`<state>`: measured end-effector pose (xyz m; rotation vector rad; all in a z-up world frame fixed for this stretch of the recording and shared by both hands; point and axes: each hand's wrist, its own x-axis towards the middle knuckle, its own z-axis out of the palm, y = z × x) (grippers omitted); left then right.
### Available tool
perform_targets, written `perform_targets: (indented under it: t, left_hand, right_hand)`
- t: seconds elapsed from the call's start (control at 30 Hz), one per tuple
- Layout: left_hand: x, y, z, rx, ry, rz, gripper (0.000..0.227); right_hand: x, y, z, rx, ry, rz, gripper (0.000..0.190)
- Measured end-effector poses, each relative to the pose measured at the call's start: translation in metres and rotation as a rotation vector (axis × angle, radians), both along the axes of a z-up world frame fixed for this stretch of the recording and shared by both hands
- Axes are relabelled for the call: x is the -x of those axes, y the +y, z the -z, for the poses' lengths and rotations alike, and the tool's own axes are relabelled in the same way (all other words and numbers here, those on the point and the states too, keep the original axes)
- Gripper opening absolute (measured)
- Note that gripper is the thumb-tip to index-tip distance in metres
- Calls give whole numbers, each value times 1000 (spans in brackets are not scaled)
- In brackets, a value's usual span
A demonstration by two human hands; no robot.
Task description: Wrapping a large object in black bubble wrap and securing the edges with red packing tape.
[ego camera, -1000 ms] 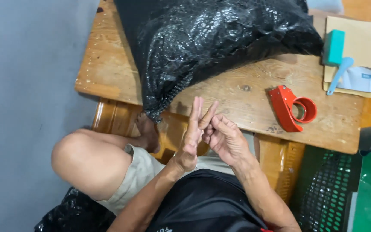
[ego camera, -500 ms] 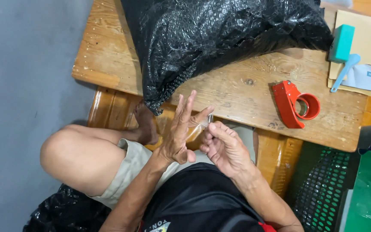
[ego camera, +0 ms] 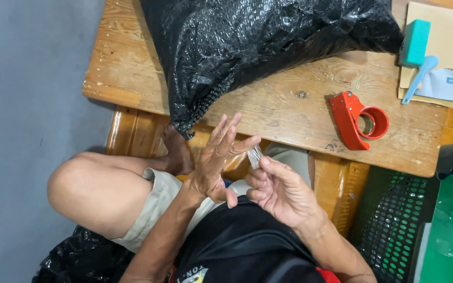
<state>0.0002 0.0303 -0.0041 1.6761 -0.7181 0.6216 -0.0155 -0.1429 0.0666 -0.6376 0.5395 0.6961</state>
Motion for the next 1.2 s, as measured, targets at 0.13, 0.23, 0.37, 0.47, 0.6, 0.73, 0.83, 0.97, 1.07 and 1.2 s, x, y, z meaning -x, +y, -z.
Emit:
perform_targets:
  t: [0.13,0.23,0.37,0.47,0.6,0.73,0.83,0.97,1.07,1.2]
  left_hand:
    - [-1,1,-1,8,-12,-2,124]
    - [-1,0,2,35,-4,5,123]
    - [-2,0,5,40,4,4,122]
    - [-3,0,6,35,1,-6,121]
    - [-9,4,5,56,-14,-65,115]
    - [-23,27,27,-78,-45,-311,93]
    - [-25,40,39,-353,-109,-770,70]
    - [-26,49,60,-512,-105,-1032,35]
    - [-32,61,57,-451,-61,-1094,14]
    - [-35,71,41,-109,93,-992,16]
  right_hand:
    - [2,-7,1,-13,12,-8,14]
    - [3,-10,1,-11,8,-5,14]
    - [4,-13,3,-6,-4,-14,12]
    - [5,-14,5,-19,-11,-11,12]
    - [4,-14,-3,-33,-26,-2,11]
    - [10,-21,18,33,-110,33,9]
    - [9,-17,34,46,-456,160,8]
    - [-1,-10,55,201,-867,236,11]
    - [-8,-9,82,338,-1009,207,11]
    - [-18,-4,94,522,-1111,80,14]
